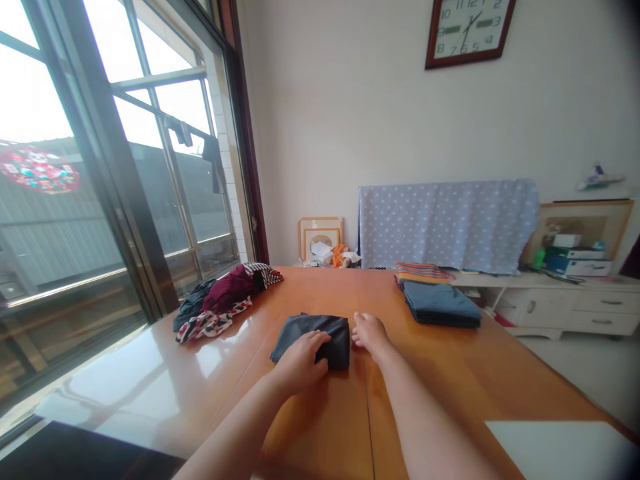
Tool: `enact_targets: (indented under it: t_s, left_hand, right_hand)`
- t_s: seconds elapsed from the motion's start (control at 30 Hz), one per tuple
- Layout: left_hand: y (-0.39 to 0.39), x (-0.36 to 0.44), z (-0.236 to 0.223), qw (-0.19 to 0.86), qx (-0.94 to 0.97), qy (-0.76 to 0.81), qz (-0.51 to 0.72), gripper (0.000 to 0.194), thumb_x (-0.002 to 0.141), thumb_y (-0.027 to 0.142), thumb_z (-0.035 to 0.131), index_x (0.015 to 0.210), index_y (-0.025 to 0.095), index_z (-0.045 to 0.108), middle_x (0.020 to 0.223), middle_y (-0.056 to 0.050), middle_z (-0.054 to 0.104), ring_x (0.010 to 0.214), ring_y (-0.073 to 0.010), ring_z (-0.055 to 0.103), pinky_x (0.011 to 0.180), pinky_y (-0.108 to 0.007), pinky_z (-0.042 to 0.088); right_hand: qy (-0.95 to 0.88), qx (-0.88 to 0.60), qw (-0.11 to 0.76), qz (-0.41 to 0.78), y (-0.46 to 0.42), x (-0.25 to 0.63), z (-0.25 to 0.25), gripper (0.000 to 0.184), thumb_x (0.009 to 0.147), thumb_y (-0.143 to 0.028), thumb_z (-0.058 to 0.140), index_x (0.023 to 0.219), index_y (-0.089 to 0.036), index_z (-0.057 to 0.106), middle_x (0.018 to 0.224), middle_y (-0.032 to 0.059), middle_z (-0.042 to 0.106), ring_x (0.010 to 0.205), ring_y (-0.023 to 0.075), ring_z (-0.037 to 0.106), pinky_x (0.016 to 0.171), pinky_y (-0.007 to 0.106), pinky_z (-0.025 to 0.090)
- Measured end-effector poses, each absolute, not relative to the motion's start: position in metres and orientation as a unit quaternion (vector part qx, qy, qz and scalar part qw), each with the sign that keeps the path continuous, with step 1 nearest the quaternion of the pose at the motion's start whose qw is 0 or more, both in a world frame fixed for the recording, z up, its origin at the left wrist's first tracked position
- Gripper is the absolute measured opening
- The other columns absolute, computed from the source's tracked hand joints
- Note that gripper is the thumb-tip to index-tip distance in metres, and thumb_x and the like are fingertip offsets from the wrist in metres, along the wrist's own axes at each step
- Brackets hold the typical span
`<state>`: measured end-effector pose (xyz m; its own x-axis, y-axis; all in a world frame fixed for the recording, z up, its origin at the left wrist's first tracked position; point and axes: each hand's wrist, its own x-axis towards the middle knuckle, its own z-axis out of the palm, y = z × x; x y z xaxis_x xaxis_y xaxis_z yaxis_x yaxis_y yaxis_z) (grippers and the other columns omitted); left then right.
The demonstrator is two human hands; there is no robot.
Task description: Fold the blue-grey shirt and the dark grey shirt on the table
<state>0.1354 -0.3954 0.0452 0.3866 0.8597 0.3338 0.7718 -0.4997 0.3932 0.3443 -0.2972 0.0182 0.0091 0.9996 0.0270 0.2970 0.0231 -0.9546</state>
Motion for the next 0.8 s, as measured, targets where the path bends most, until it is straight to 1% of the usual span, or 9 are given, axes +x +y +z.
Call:
enact_targets:
  t_s: [0.07,0.13,0.37,0.43,0.5,0.6,0.67,0.73,0.8]
  left_hand:
    - [-0.400,0.146,0.037,0.058,0.834,0.501,0.225,0.062,0.068,0.017,0.061,0.130,0.021,0.058,0.138,-0.009,0.059,0.129,-0.0273,0.051,0.112,-0.039,0.036]
    - [-0.402,0.153,0.033,0.025,0.830,0.517,0.208,0.061,0.068,0.018,0.061,0.129,0.021,0.057,0.136,-0.008,0.059,0.127,-0.0278,0.051,0.111,-0.040,0.035]
    - [-0.399,0.168,0.043,-0.044,0.822,0.548,0.149,0.043,0.075,0.026,0.060,0.118,0.024,0.059,0.116,-0.008,0.065,0.111,-0.0281,0.057,0.096,-0.039,0.040]
    - [-0.395,0.168,0.050,-0.043,0.818,0.553,0.151,0.037,0.077,0.025,0.058,0.114,0.023,0.059,0.113,-0.009,0.066,0.109,-0.0286,0.058,0.094,-0.038,0.040]
    - [-0.389,0.163,0.062,-0.025,0.810,0.558,0.179,0.028,0.080,0.027,0.057,0.107,0.022,0.061,0.109,-0.011,0.067,0.105,-0.0290,0.060,0.090,-0.037,0.041]
    - [-0.378,0.154,0.090,0.040,0.773,0.573,0.269,0.018,0.085,0.036,0.055,0.097,0.023,0.061,0.098,-0.008,0.070,0.093,-0.0274,0.064,0.081,-0.035,0.044]
    - [-0.372,0.149,0.111,0.111,0.723,0.578,0.362,0.020,0.085,0.041,0.056,0.092,0.023,0.061,0.090,-0.005,0.070,0.088,-0.0251,0.065,0.078,-0.033,0.046]
    - [-0.368,0.147,0.128,0.238,0.665,0.547,0.449,0.025,0.085,0.043,0.056,0.095,0.021,0.062,0.087,-0.003,0.071,0.084,-0.0236,0.066,0.075,-0.032,0.049]
    - [-0.366,0.146,0.137,0.394,0.581,0.502,0.505,0.030,0.083,0.043,0.059,0.100,0.019,0.064,0.085,-0.004,0.072,0.080,-0.0230,0.068,0.073,-0.032,0.052]
  right_hand:
    - [-0.545,-0.573,0.407,0.457,-0.297,0.341,0.015,0.037,0.092,-0.052,0.045,0.085,-0.019,0.060,0.061,0.0033,0.060,0.053,0.0165,0.062,0.052,0.026,0.050]
    - [-0.526,-0.578,0.389,0.488,-0.298,0.338,0.013,0.033,0.091,-0.050,0.050,0.086,-0.019,0.058,0.059,0.0021,0.059,0.048,0.0157,0.060,0.048,0.027,0.051]
    - [-0.473,-0.552,0.382,0.570,-0.300,0.337,0.020,0.025,0.092,-0.042,0.050,0.091,-0.017,0.055,0.060,0.0038,0.061,0.050,0.0176,0.064,0.050,0.030,0.055]
    - [-0.462,-0.546,0.393,0.577,-0.301,0.340,0.023,0.027,0.092,-0.044,0.049,0.093,-0.017,0.055,0.060,0.0045,0.062,0.051,0.0185,0.065,0.051,0.031,0.055]
    - [-0.457,-0.542,0.416,0.570,-0.300,0.344,0.026,0.035,0.091,-0.052,0.049,0.094,-0.018,0.055,0.062,0.0048,0.063,0.052,0.0183,0.064,0.051,0.030,0.054]
    - [-0.454,-0.536,0.475,0.530,-0.296,0.352,0.030,0.048,0.087,-0.066,0.047,0.095,-0.019,0.058,0.071,0.0054,0.066,0.060,0.0177,0.065,0.056,0.029,0.052]
    - [-0.455,-0.534,0.512,0.496,-0.293,0.356,0.032,0.055,0.083,-0.072,0.048,0.097,-0.020,0.060,0.087,0.0082,0.070,0.077,0.0196,0.068,0.066,0.029,0.052]
    - [-0.463,-0.512,0.532,0.491,-0.293,0.358,0.034,0.065,0.083,-0.077,0.043,0.105,-0.019,0.062,0.106,0.0120,0.071,0.098,0.0225,0.067,0.079,0.032,0.052]
    - [-0.490,-0.455,0.528,0.523,-0.297,0.358,0.037,0.074,0.084,-0.081,0.034,0.115,-0.019,0.062,0.116,0.0141,0.069,0.111,0.0244,0.064,0.088,0.036,0.050]
